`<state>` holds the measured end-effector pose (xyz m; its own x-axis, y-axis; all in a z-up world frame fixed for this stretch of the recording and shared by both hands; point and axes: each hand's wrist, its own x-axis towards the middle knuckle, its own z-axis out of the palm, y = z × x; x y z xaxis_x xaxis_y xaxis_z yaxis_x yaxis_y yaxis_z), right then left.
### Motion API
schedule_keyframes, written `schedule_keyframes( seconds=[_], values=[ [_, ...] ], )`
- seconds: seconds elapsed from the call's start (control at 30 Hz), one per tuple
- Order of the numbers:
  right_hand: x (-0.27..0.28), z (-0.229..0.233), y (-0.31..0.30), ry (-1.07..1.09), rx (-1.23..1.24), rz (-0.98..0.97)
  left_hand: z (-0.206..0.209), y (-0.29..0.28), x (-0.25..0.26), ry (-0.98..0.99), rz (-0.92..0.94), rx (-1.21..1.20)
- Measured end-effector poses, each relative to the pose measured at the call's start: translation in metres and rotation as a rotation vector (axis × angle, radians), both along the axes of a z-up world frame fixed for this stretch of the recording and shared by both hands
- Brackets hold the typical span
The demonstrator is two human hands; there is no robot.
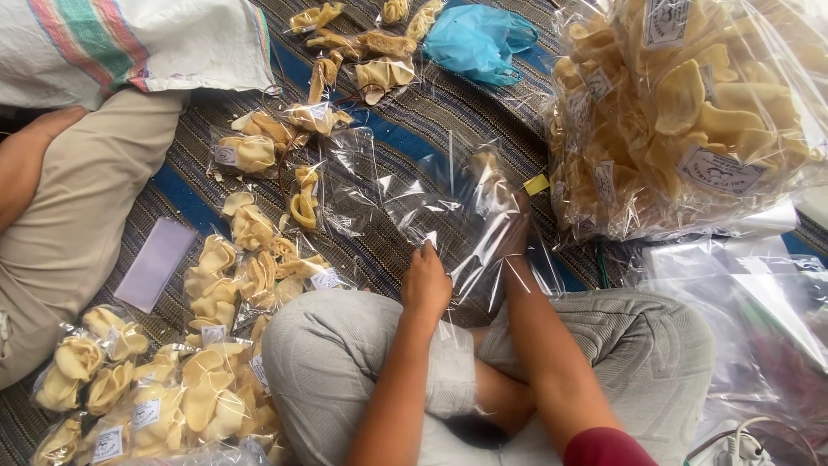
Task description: Packaging individual crispy food items into small plastic bags while sitting on the floor.
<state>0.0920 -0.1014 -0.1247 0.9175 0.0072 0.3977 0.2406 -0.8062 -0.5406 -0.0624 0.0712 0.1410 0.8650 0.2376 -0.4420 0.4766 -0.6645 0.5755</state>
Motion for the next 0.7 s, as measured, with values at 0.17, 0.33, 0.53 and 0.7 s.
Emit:
schedule_keyframes(
  seconds=[0.17,0.33,0.53,0.7],
  values=[
    [-0.010,-0.018,-0.002,0.451,1.806,0.234,-0.019,0.003,0.002,0.015,0.005,0.018],
    [0.012,-0.101,-0.090,0.125,-0.224,0.423,-0.035,0.004,0.000,0.083,-0.074,0.082],
    [-0.011,-0.050,-0.052,0.006,0.019,0.043,-0.035,0.007,-0.003,0.111,-0.073,0.076],
    [-0.001,-0.023,0.011,-0.007,0.757,0.120,-0.007,0.001,0.008,0.114,-0.018,0.332]
  ],
)
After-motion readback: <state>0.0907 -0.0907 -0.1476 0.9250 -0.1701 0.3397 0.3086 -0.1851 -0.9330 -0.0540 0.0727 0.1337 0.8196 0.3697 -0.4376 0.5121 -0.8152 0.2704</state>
